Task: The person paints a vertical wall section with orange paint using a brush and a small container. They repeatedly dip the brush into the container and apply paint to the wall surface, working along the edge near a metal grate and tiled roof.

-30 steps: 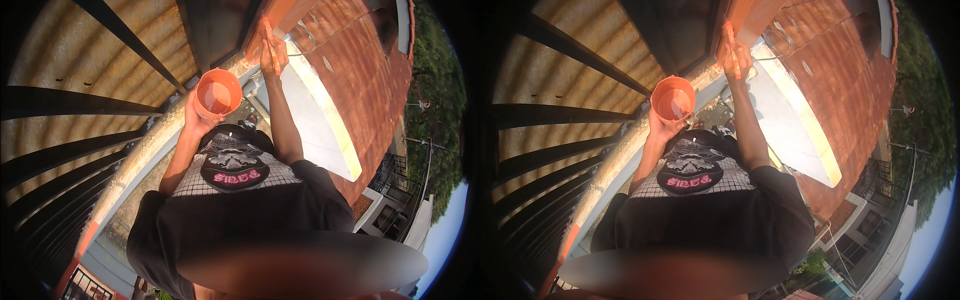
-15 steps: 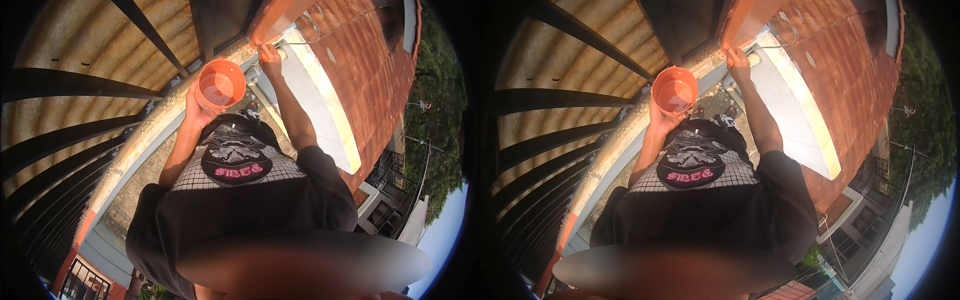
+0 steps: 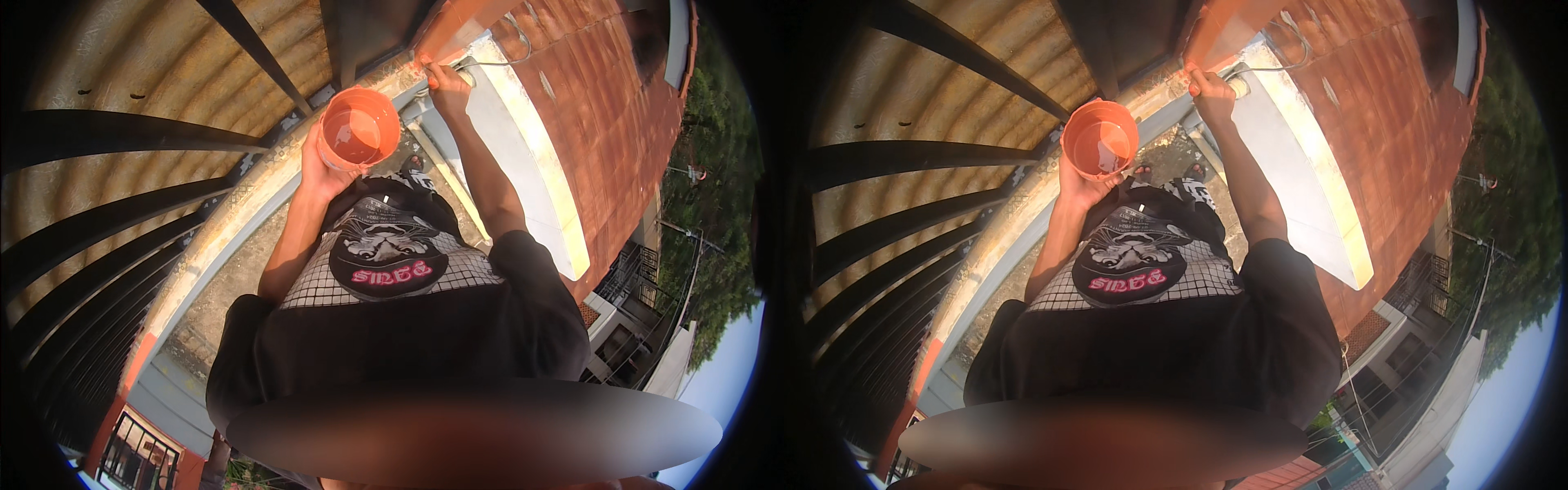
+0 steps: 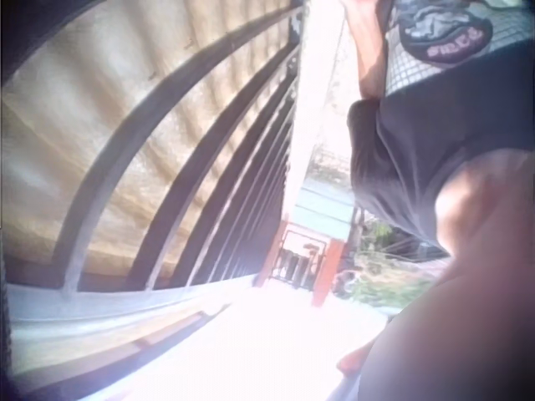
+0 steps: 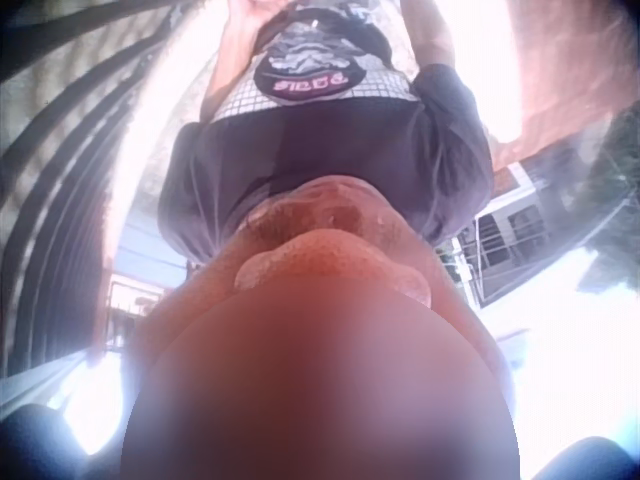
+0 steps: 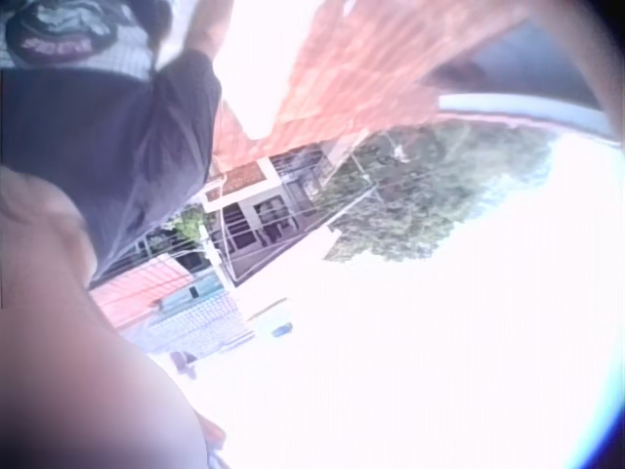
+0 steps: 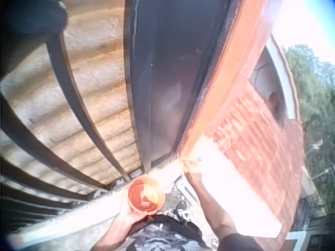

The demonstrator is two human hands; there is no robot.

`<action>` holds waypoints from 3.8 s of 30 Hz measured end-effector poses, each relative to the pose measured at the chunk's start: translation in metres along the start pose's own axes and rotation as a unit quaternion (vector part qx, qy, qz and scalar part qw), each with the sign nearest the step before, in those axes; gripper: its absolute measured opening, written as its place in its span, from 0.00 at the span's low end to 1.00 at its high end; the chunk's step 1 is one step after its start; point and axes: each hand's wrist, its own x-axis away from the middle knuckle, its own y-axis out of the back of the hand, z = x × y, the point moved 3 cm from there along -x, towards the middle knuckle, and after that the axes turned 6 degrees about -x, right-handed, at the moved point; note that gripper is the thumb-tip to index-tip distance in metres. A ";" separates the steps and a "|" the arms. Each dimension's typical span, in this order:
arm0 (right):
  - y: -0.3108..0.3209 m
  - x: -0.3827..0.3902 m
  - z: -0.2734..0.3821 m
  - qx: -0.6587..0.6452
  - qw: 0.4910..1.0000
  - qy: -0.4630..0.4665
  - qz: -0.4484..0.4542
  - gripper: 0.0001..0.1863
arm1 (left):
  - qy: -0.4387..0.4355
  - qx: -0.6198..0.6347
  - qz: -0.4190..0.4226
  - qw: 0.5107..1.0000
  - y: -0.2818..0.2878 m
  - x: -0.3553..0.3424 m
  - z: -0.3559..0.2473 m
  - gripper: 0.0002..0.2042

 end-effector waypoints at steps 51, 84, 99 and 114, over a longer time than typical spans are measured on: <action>0.363 -0.163 -0.351 -0.858 0.364 -0.223 -0.285 0.09 | 0.161 0.038 0.155 0.974 -0.271 -0.248 0.262 0.27; 0.348 -0.164 -0.431 -0.741 0.489 -0.269 -0.373 0.04 | 0.097 0.057 0.120 0.986 -0.336 -0.337 0.342 0.29; 0.500 -0.236 -0.386 -0.569 0.695 -0.136 -0.419 0.06 | 0.080 0.063 0.159 0.982 -0.338 -0.290 0.372 0.29; 0.394 -0.120 -0.385 -0.589 0.664 -0.338 -0.312 0.06 | 0.056 0.083 0.123 0.987 -0.333 -0.260 0.372 0.33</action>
